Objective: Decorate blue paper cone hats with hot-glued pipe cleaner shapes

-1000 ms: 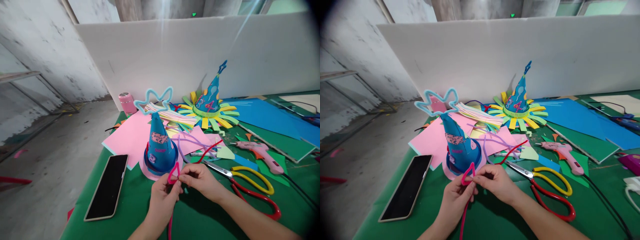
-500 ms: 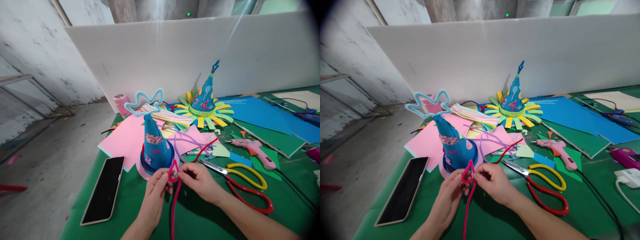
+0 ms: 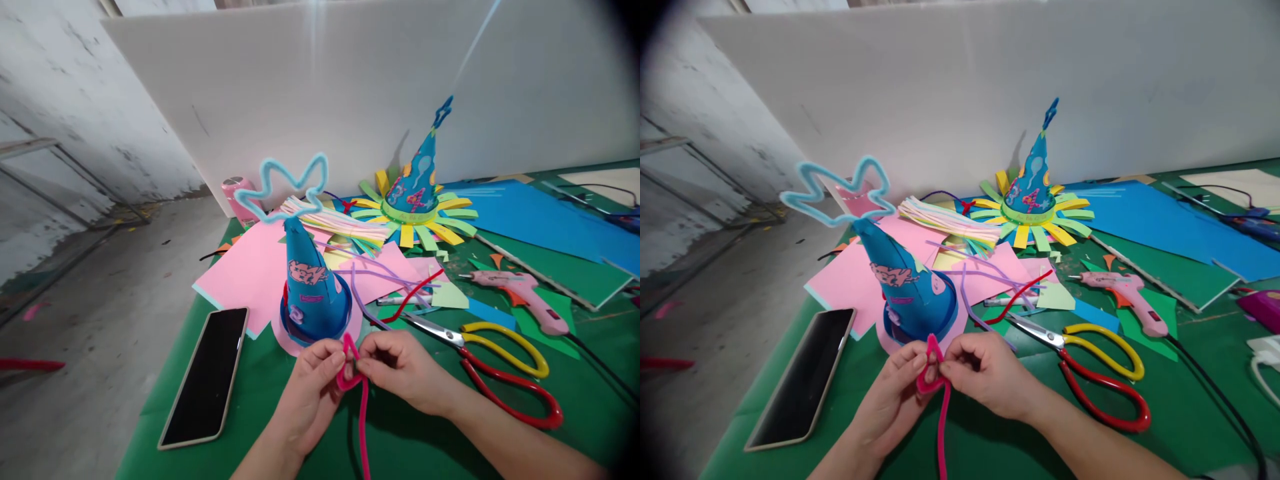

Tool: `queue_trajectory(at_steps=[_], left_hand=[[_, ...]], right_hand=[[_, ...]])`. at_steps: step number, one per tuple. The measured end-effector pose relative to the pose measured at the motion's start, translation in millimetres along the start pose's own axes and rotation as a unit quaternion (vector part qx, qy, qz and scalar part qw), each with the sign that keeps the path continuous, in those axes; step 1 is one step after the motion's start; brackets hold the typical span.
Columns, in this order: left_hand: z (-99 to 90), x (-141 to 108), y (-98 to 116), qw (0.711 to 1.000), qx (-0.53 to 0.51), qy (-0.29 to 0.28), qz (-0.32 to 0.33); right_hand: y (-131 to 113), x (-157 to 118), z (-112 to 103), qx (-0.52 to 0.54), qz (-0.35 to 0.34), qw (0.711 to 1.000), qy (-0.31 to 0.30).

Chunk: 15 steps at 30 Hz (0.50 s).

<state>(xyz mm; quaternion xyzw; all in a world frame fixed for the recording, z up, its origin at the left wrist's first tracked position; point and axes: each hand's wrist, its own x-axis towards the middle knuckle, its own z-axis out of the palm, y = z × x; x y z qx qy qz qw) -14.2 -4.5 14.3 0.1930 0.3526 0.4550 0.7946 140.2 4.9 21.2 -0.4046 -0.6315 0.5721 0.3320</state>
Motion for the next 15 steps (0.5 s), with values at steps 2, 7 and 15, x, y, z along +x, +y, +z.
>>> queue_trajectory(at_steps=[2, 7, 15], left_hand=[[-0.7, 0.3, -0.6, 1.000, 0.002, -0.003, 0.004], [-2.1, 0.6, -1.7, 1.000, 0.009, -0.006, 0.011], [0.0, -0.1, -1.1, 0.999, -0.013, -0.028, 0.023]], right_hand=[[1.1, -0.2, 0.6, 0.011, 0.006, 1.000, -0.004], [4.0, -0.1, 1.9, 0.038, 0.023, 0.999, -0.008], [5.2, 3.3, -1.1, 0.093, 0.025, 0.995, 0.025]])
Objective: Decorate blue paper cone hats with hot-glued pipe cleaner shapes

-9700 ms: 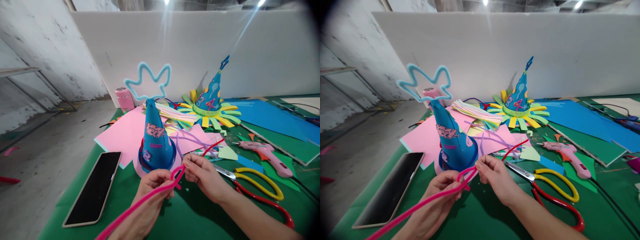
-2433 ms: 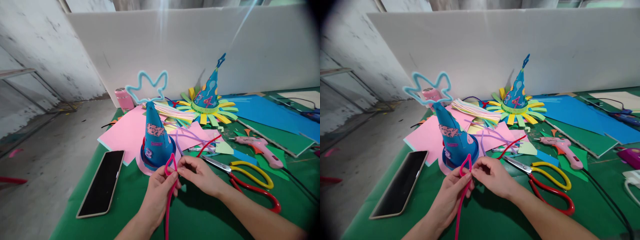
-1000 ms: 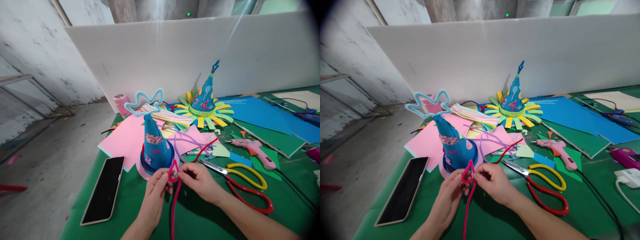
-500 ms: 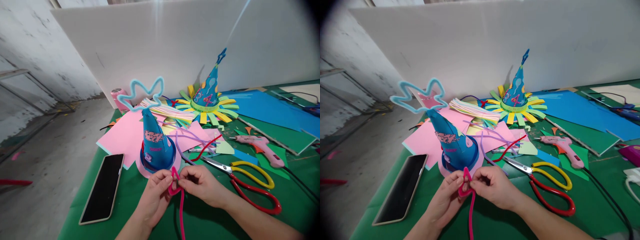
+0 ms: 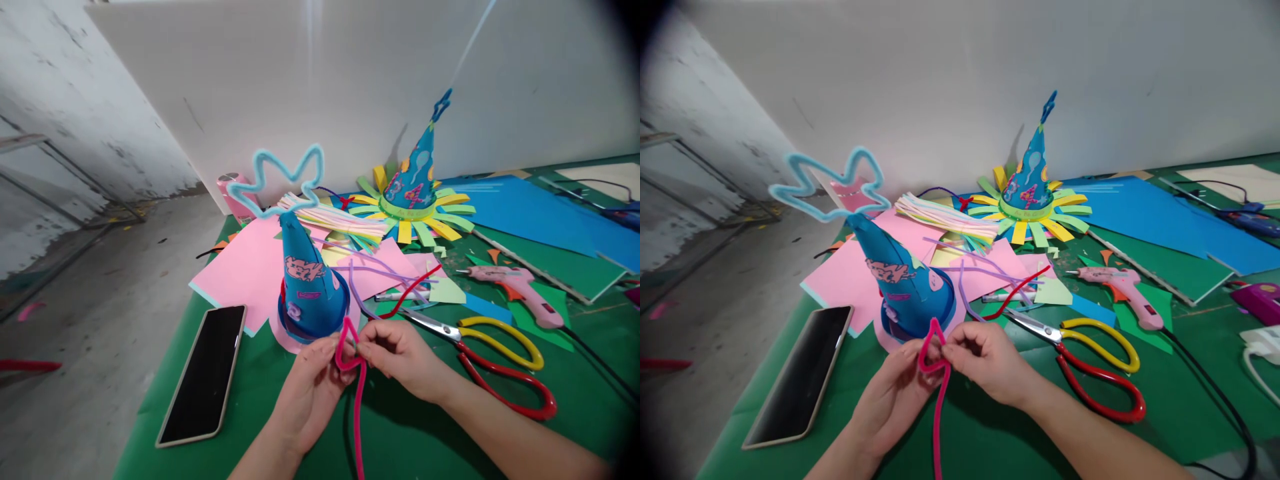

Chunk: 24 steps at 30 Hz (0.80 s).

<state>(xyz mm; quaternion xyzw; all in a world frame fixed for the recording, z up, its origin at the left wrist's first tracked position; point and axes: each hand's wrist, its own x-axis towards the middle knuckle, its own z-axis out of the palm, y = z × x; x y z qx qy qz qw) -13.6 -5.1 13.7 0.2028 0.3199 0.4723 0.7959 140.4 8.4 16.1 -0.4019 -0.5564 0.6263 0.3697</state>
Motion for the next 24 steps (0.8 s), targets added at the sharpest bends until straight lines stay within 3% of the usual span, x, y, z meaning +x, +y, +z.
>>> queue_trajectory(at_steps=[3, 8, 24], left_hand=[[0.6, -0.1, -0.4, 1.000, 0.009, -0.013, -0.001], [-1.2, 0.3, -2.1, 0.999, 0.033, 0.016, -0.008], [-2.7, 1.8, -3.7, 0.998, 0.043, 0.042, -0.029]], right_hand=[[0.1, 0.6, -1.1, -0.002, -0.001, 1.000, 0.023], [0.0, -0.4, -2.1, -0.018, 0.005, 0.999, 0.038], [-0.3, -0.5, -1.2, 0.005, 0.003, 1.000, 0.020]])
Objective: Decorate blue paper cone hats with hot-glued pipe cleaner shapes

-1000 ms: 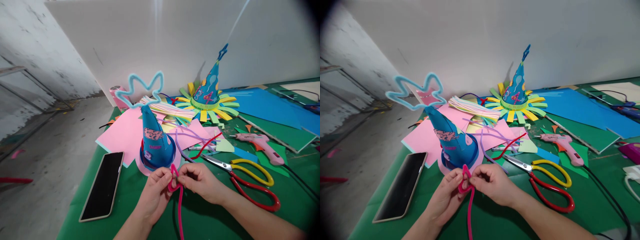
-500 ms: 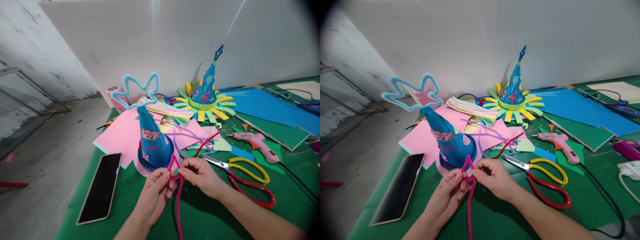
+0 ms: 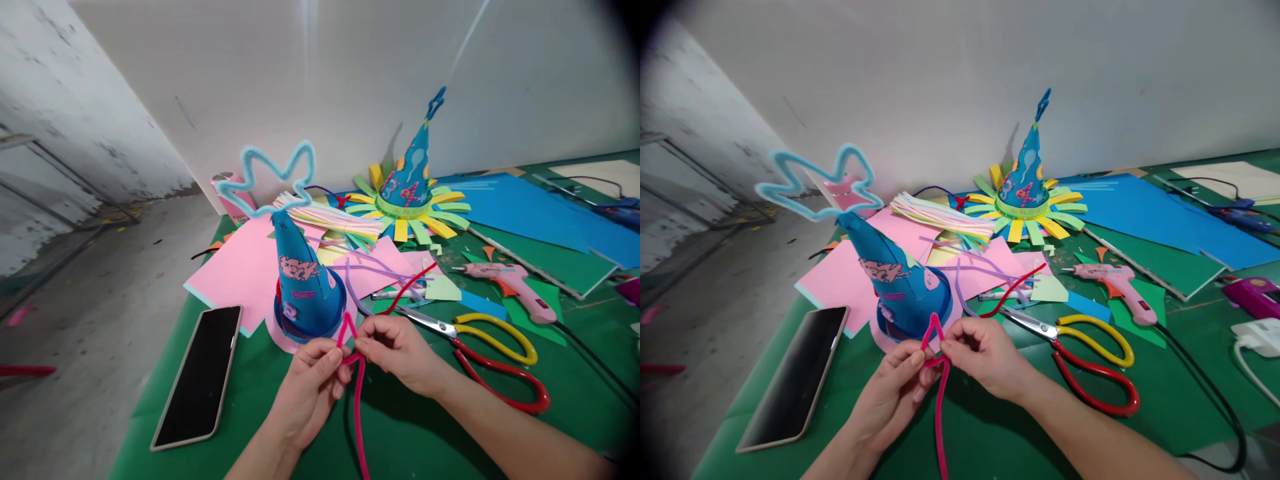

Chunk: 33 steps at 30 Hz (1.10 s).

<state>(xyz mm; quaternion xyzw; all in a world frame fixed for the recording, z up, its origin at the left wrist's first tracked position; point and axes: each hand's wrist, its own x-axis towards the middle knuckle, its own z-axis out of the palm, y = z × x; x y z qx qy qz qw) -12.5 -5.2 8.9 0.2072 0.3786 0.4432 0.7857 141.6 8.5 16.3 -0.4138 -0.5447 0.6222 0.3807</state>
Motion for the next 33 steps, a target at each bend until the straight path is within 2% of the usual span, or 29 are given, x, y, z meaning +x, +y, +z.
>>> queue_trajectory(at_steps=[6, 8, 9, 10, 11, 14, 16, 18, 20, 23, 30, 33], left_hand=[[4.4, -2.0, 0.3, 0.996, 0.066, 0.019, 0.058], [5.1, -3.5, -0.7, 0.983, 0.143, 0.046, 0.110], [4.8, -4.2, -1.2, 0.965, 0.201, 0.069, 0.151], [4.1, -4.8, -1.8, 0.937, 0.272, 0.091, 0.201], [2.8, -5.2, -2.4, 0.895, 0.349, 0.108, 0.257], [-3.3, -3.6, -4.1, 0.722, 0.539, 0.099, 0.423], [-7.4, -0.9, -5.1, 0.622, 0.599, 0.073, 0.499], [-10.0, 1.7, -5.7, 0.549, 0.631, 0.063, 0.544], [-10.6, 3.3, -5.6, 0.503, 0.653, 0.061, 0.564], [-10.4, 3.3, -5.0, 0.474, 0.670, 0.062, 0.568], [-11.4, 1.5, -5.5, 0.451, 0.683, 0.063, 0.571], [-10.3, 1.4, -5.7, 0.455, 0.678, 0.058, 0.574]], right_hand=[[-4.4, 1.2, -1.1, -0.021, -0.006, 0.999, 0.031], [-4.5, 1.5, -1.2, -0.022, -0.002, 0.999, 0.049], [-4.2, 1.6, -1.2, -0.021, 0.000, 0.998, 0.056], [-3.6, 1.8, -1.2, -0.021, 0.002, 0.998, 0.060], [-2.8, 2.0, -1.2, -0.021, 0.004, 0.998, 0.061], [-0.3, 2.5, -1.1, -0.034, 0.003, 0.998, 0.061], [0.9, 2.6, -1.2, -0.048, -0.001, 0.997, 0.062], [1.5, 2.6, -1.3, -0.054, -0.004, 0.997, 0.060], [1.7, 2.6, -1.4, -0.057, -0.004, 0.997, 0.056], [1.2, 2.9, -1.4, -0.057, -0.001, 0.997, 0.051], [1.9, 3.7, -1.2, -0.063, 0.001, 0.997, 0.040], [3.9, 3.9, -1.6, -0.069, -0.002, 0.997, 0.038]])
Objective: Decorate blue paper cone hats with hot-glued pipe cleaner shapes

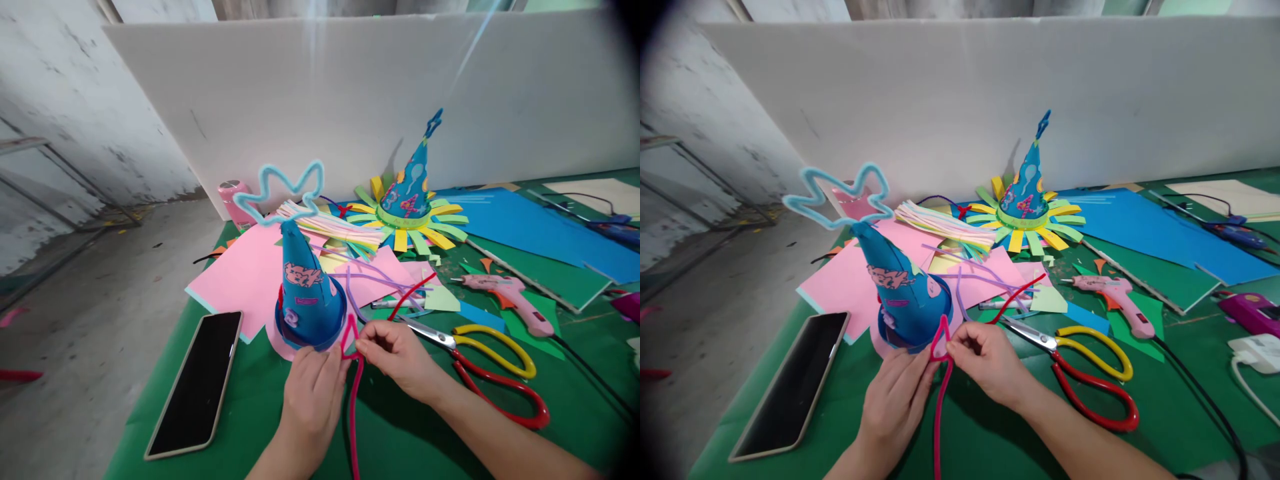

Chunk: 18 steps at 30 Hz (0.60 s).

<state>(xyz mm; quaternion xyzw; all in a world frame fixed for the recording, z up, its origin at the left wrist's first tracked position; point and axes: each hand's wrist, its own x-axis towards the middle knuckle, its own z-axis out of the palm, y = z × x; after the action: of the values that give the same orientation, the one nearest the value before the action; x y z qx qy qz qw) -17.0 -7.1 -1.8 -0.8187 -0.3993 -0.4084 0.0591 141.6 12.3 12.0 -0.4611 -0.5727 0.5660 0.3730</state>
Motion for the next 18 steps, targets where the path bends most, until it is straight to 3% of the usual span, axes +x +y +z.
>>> queue_trajectory(at_steps=[18], left_hand=[[1.3, -4.1, 1.8, 1.000, 0.009, -0.020, 0.008]], right_hand=[[-0.6, -0.6, 0.7, 0.007, 0.004, 1.000, 0.011]])
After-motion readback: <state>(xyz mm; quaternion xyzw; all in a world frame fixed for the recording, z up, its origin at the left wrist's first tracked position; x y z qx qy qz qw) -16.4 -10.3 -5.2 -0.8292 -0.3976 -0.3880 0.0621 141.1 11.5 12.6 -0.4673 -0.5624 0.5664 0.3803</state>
